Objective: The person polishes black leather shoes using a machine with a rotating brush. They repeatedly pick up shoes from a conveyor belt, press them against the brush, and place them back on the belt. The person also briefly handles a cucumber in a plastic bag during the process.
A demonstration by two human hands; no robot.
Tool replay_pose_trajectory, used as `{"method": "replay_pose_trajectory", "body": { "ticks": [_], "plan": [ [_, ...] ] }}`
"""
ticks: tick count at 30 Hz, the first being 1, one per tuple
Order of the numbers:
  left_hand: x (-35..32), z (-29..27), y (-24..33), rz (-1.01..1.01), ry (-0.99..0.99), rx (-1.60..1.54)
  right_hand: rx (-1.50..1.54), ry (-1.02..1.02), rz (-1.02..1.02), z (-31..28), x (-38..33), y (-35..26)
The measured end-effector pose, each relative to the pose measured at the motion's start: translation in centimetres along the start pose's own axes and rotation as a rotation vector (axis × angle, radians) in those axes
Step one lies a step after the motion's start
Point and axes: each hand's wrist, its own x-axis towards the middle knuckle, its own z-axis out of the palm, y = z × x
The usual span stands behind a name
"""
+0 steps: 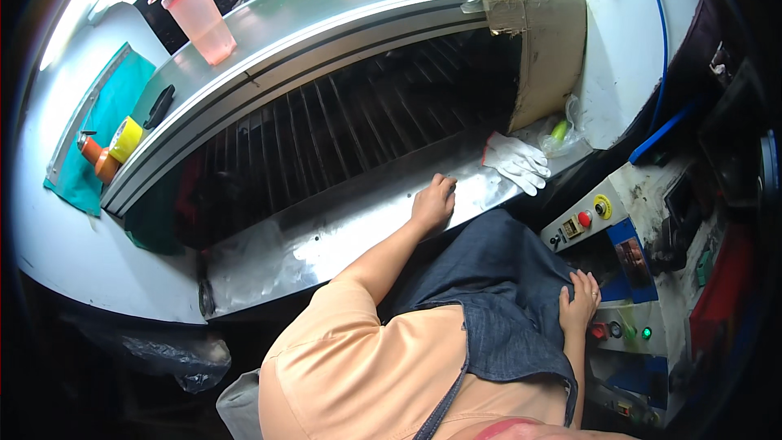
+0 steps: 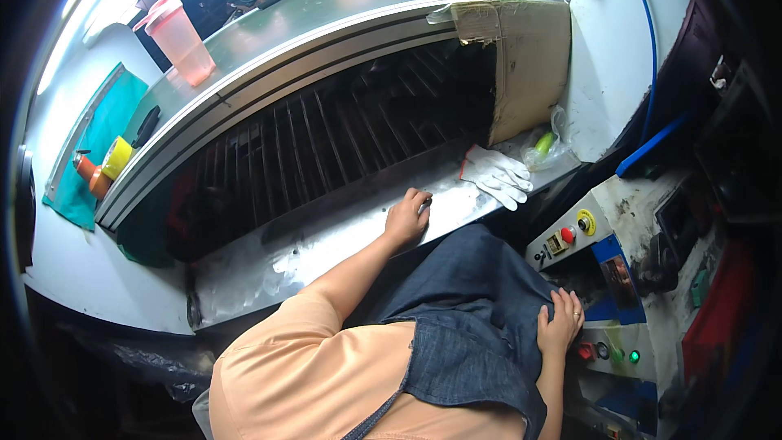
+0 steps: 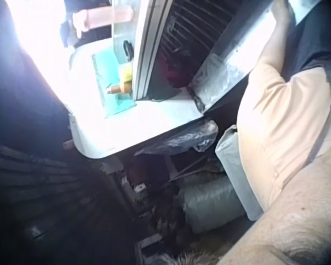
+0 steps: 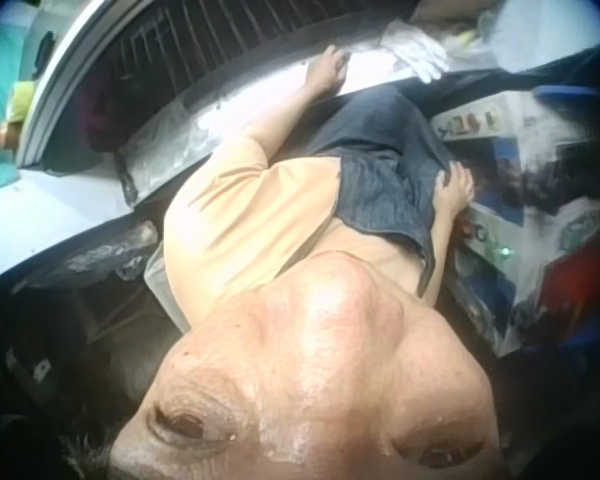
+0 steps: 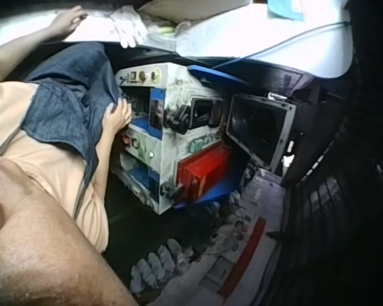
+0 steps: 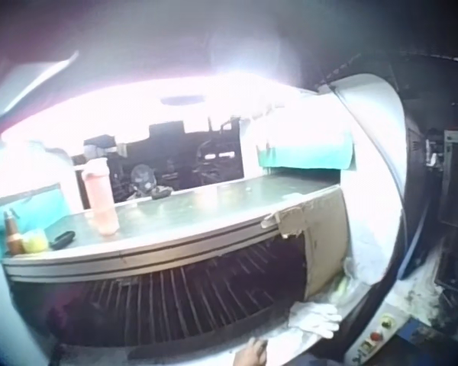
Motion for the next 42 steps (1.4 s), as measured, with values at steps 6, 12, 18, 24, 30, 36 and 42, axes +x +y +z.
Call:
{"method": "replay_pose_trajectory", "body": {
  "ticks": [6, 12, 18, 24, 30, 36, 42],
  "plan": [
    [0.1, 0.3, 0.0, 0.033, 0.021, -0.020, 0.101, 0.058, -0.045, 0.1, 0.0, -0.4],
    [0.1, 0.3, -0.1, 0.026, 0.015, 0.004, 0.126, 0.025, -0.073, 1.6, 0.4, -0.2],
    [0.0, 0.2, 0.1, 0.032, 0.019, 0.003, 0.132, 0.014, -0.053, 2.1, 0.0, 0.6],
    [-0.1, -0.1, 0.5, 0.014, 0.021, -0.009, 0.131, 0.010, -0.014, 2.4, -0.5, 1.3],
    [-0.1, -0.3, 0.8, 0.006, 0.005, 0.009, 0.141, 0.028, -0.010, 2.5, -0.8, 1.8],
    [-0.1, -0.2, 0.8, -0.008, -0.011, 0.018, 0.138, 0.056, -0.001, 2.4, -1.0, 2.4],
    [-0.2, -0.3, 0.8, 0.006, -0.005, 0.012, 0.130, 0.036, 0.028, 2.8, -0.9, 2.7]
  ]
}}
